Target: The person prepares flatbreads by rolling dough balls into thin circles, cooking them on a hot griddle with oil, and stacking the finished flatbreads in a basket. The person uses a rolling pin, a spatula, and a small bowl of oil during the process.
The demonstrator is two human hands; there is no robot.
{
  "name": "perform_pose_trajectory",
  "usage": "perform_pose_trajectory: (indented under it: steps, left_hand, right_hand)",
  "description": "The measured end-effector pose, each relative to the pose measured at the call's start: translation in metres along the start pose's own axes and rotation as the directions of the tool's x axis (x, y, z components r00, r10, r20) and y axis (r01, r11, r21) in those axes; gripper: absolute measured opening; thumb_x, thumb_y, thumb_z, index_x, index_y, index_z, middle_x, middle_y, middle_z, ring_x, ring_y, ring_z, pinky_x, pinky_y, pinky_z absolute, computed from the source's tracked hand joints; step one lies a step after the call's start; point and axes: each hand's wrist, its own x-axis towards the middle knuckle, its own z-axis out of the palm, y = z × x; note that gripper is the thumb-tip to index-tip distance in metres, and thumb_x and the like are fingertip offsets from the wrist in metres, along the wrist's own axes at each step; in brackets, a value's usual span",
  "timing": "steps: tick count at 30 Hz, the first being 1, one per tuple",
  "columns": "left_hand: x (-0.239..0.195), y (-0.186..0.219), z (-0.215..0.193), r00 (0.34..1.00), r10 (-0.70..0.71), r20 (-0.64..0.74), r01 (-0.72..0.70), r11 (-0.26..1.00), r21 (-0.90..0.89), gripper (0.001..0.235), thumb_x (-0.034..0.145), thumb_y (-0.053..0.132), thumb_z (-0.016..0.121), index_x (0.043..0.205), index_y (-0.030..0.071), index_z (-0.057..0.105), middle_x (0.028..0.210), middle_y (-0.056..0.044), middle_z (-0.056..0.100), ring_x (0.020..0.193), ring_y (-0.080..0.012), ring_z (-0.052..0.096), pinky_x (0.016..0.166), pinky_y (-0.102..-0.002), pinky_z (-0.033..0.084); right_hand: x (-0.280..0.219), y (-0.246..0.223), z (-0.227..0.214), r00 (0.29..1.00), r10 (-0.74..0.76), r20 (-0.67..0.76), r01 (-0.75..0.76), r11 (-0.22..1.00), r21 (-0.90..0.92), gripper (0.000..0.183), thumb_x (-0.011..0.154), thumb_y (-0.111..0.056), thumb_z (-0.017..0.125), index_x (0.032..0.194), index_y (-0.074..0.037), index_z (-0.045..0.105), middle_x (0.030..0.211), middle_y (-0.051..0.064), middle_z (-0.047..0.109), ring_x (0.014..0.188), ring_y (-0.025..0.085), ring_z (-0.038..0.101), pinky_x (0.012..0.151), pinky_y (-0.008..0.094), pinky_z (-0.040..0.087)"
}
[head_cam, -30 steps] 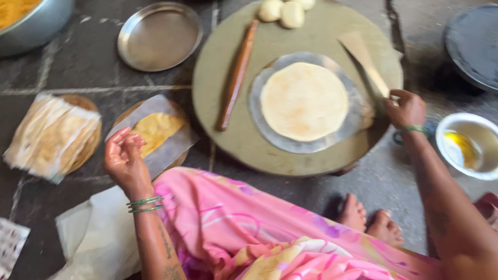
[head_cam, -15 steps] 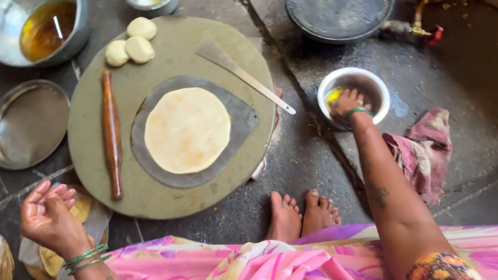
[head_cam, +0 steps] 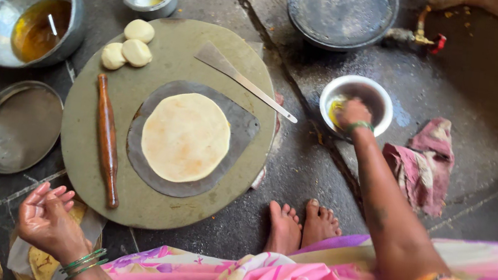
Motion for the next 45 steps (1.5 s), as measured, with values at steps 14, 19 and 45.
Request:
perform_pose_trajectory:
  steps: [14,19,45]
  left_hand:
    - [0.004,-0.027,0.003,0.995,-0.085,-0.049,0.086,0.996,0.004,0.019,0.110,-0.004,0.055,0.128,-0.007,0.061,0.113,-0.016,0.070,0.091,-0.0188,0.071,0.077,-0.026,0.055]
    - [0.002,-0.030,0.000,0.989,-0.114,-0.095,0.113,0.993,-0.017,0.021,0.109,0.000,0.056,0.129,-0.005,0.062,0.111,-0.014,0.071,0.089,-0.0180,0.070,0.077,-0.027,0.056]
    - [0.009,-0.144,-0.018,0.932,-0.285,-0.223,0.166,0.884,-0.437,0.024,0.098,0.006,0.059,0.120,0.004,0.067,0.093,-0.005,0.071,0.073,-0.0101,0.063,0.063,-0.021,0.048]
  right_hand:
    - [0.090,-0.167,-0.215,0.882,-0.412,-0.229,0.212,-0.086,0.973,0.016,0.096,-0.006,0.062,0.103,0.004,0.073,0.097,0.012,0.073,0.089,0.019,0.071,0.083,0.030,0.058]
    - [0.116,-0.152,-0.136,0.921,-0.133,-0.366,0.389,0.354,0.851,0.015,0.093,-0.006,0.064,0.088,0.001,0.076,0.076,0.005,0.069,0.068,0.012,0.063,0.062,0.024,0.048]
    - [-0.198,-0.335,0.108,0.322,-0.876,0.358,0.946,0.315,-0.079,0.079,0.100,-0.059,0.038,0.163,-0.016,0.021,0.171,0.016,0.010,0.155,0.043,0.006,0.115,0.071,0.012]
